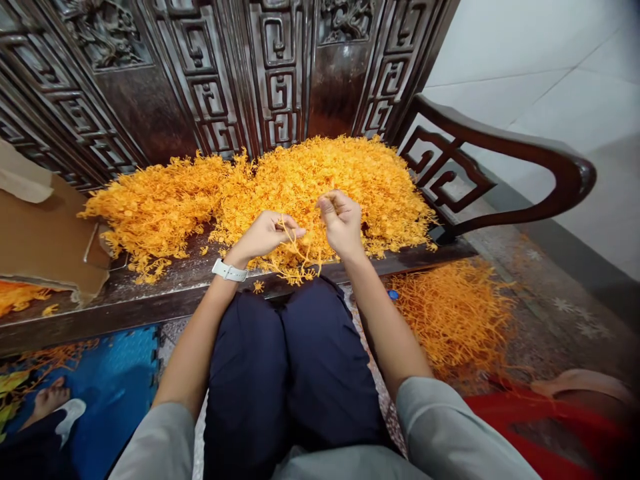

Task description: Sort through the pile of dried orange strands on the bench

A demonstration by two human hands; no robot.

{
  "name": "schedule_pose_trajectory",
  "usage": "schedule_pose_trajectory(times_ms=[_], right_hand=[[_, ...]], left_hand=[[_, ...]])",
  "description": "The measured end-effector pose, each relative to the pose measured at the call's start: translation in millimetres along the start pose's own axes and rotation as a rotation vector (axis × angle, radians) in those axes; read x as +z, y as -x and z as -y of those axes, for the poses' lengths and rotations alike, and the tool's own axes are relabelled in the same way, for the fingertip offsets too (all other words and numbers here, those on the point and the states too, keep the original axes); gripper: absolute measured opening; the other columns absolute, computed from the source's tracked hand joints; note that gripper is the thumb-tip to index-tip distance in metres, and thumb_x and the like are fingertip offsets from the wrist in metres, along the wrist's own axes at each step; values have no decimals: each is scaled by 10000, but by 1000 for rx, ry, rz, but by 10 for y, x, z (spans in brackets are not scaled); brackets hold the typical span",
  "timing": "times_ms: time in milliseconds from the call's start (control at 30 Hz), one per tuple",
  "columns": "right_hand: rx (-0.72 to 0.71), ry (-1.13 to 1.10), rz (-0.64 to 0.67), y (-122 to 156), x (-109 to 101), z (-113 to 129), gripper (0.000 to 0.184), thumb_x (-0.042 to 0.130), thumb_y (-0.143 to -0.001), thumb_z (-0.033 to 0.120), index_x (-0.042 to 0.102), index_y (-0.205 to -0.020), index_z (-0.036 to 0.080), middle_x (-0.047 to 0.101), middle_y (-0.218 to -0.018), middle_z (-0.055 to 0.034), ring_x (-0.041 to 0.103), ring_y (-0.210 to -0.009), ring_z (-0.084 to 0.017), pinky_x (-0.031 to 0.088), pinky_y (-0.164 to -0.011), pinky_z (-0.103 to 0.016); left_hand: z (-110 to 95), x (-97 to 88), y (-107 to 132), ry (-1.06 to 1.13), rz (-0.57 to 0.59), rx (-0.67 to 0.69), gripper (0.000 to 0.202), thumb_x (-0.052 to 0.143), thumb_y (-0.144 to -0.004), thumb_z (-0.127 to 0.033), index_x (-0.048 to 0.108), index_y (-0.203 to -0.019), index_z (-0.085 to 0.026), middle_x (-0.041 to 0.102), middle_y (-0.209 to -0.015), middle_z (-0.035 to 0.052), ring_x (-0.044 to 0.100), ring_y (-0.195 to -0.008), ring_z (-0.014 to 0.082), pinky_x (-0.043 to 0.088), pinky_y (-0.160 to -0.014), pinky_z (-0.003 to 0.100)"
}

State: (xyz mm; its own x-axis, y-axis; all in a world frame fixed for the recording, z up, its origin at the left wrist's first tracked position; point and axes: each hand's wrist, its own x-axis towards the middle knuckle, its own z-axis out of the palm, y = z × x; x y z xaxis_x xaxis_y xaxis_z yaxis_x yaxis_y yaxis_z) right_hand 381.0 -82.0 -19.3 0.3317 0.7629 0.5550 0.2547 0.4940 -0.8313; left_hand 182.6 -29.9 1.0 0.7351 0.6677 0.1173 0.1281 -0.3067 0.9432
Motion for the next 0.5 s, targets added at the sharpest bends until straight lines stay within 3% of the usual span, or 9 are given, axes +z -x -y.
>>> schedule_pose_trajectory(times_ms=[133,200,233,300,367,400,433,467,500], right_hand=[[-54,-2,-487,-196,-348,72,390,582,-1007,570,538,-802,241,440,-697,35,334,-535,-100,309,-529,-273],[-48,-113,-540,-198,-640,282,391,628,-975,574,499,-788,256,340,-625,73,199,-475,-87,226,-467,-264],[-65,-165,-411,-154,-779,427,375,680,-956,546,517,-785,255,313,-589,88,165,-461,-81,211,-454,-263],[-24,-235,62,-9,-997,738,280,706,-976,463,626,-824,241,442,-583,60,290,-445,-83,302,-463,-267],[-105,-301,713,114,-1093,965,191,743,-966,381,717,-850,231,578,-608,8,498,-495,-106,423,-520,-272],[-155,-347,975,132,-1090,1012,201,771,-946,392,739,-837,227,623,-622,-14,568,-533,-116,459,-547,-269],[-187,-398,1107,110,-1057,1005,270,782,-928,460,744,-805,223,646,-627,-27,608,-558,-120,477,-560,-261],[-162,-426,1072,50,-998,946,387,750,-921,572,736,-765,219,660,-635,-35,627,-576,-116,480,-568,-253],[-90,-424,898,-39,-918,844,514,672,-919,694,725,-744,214,677,-663,-42,638,-597,-112,477,-576,-250]], left_hand=[[65,-60,39,91,-3,-5,331,896,-753,-446,752,-696,-154,688,-640,40,579,-584,120,430,-591,258],[105,-96,54,161,-107,-22,332,916,-715,-431,727,-676,-161,671,-639,34,559,-578,109,402,-556,242],[115,-106,55,200,-165,-38,339,919,-709,-431,716,-672,-163,668,-652,33,536,-571,99,376,-535,232],[108,-105,44,285,-239,-75,357,926,-705,-446,705,-684,-166,654,-679,29,460,-541,72,308,-493,219],[68,-77,27,363,-248,-101,380,930,-714,-474,711,-713,-163,600,-664,7,359,-512,49,244,-468,212],[42,-58,19,403,-243,-104,392,933,-718,-485,713,-726,-161,561,-650,-8,317,-507,43,227,-460,209],[15,-38,14,443,-237,-103,398,937,-723,-487,712,-739,-159,530,-645,-20,295,-508,39,223,-456,205],[-10,-21,11,482,-237,-97,399,942,-727,-478,708,-751,-156,512,-654,-27,290,-513,37,227,-453,198],[-31,-6,10,523,-243,-90,391,949,-729,-455,702,-763,-153,512,-674,-29,294,-517,33,238,-452,191]])
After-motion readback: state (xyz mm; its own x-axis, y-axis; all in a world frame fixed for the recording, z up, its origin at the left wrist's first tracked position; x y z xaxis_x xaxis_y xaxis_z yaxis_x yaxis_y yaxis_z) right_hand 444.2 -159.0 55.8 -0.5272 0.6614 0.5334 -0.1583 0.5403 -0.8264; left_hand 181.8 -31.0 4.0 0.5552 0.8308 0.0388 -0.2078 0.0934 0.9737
